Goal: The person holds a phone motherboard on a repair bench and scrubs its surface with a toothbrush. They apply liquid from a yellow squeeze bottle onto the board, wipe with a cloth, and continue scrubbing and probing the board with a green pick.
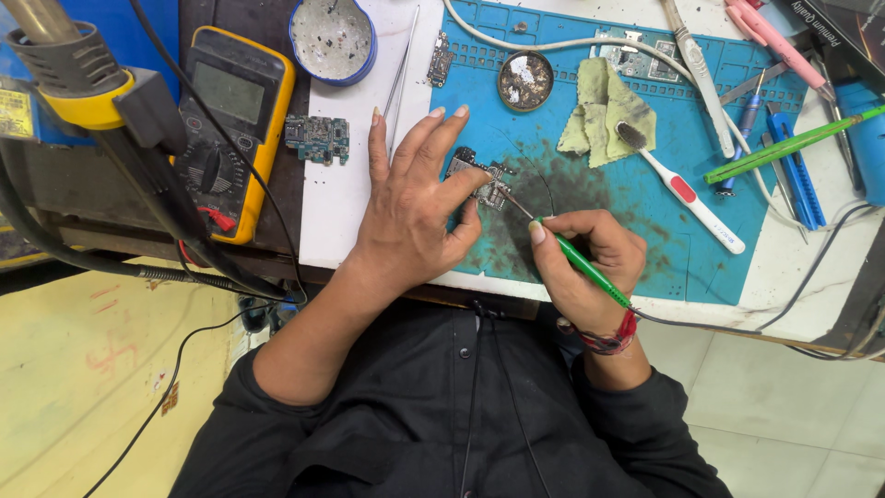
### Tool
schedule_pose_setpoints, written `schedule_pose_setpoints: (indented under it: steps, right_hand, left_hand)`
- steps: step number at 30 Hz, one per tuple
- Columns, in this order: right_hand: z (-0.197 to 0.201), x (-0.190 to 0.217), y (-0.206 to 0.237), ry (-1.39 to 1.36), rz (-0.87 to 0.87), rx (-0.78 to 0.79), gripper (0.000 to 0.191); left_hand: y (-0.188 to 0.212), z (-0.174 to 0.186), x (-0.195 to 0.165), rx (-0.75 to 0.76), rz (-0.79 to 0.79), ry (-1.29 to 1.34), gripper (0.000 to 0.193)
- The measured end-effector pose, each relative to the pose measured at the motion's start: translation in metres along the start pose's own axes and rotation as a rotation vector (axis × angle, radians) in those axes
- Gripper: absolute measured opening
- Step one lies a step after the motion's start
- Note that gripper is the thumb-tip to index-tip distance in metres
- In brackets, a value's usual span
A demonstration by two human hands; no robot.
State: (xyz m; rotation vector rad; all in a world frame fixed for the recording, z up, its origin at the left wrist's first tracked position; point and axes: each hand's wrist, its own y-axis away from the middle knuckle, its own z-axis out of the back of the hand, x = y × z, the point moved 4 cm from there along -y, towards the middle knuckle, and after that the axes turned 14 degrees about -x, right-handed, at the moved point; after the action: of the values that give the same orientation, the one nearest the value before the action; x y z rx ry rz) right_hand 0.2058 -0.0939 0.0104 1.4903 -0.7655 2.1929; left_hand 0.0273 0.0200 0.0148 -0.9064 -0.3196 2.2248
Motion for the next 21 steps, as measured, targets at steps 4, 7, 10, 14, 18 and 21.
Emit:
schedule_pose_setpoints:
  steps: [4,7,10,14,18,21]
  right_hand:
    - [-0.0002,0.0005,0.0001,0.009,0.015,0.009,0.011]
    - [0.0002,-0.0004,0.0002,-0.004,-0.010,-0.008,0.011]
    - [-0.0005,0.0001,0.0004,-0.014,0.011,0.013,0.011]
    - [0.0002,-0.0007,0.0003,-0.004,-0.004,-0.001,0.011]
    - [0.0001,0.0001,0.0005,-0.007,-0.002,0.009,0.011]
    - [0.0002,0.0004,0.0003,-0.001,-0.002,0.001,0.011]
  left_hand:
    - [0.0001,-0.0004,0.0005,-0.002,0.000,0.000,0.023]
    - [0.0003,-0.0009,0.0007,0.001,0.005,0.000,0.024]
    - [0.0003,-0.0007,0.0005,-0.006,0.001,-0.001,0.023]
    - [0.0005,-0.0006,0.0003,-0.006,-0.001,-0.004,0.023]
    - [0.0005,-0.0006,0.0007,-0.005,-0.003,-0.004,0.023]
    - [0.0007,-0.0011,0.0008,-0.002,0.000,-0.002,0.023]
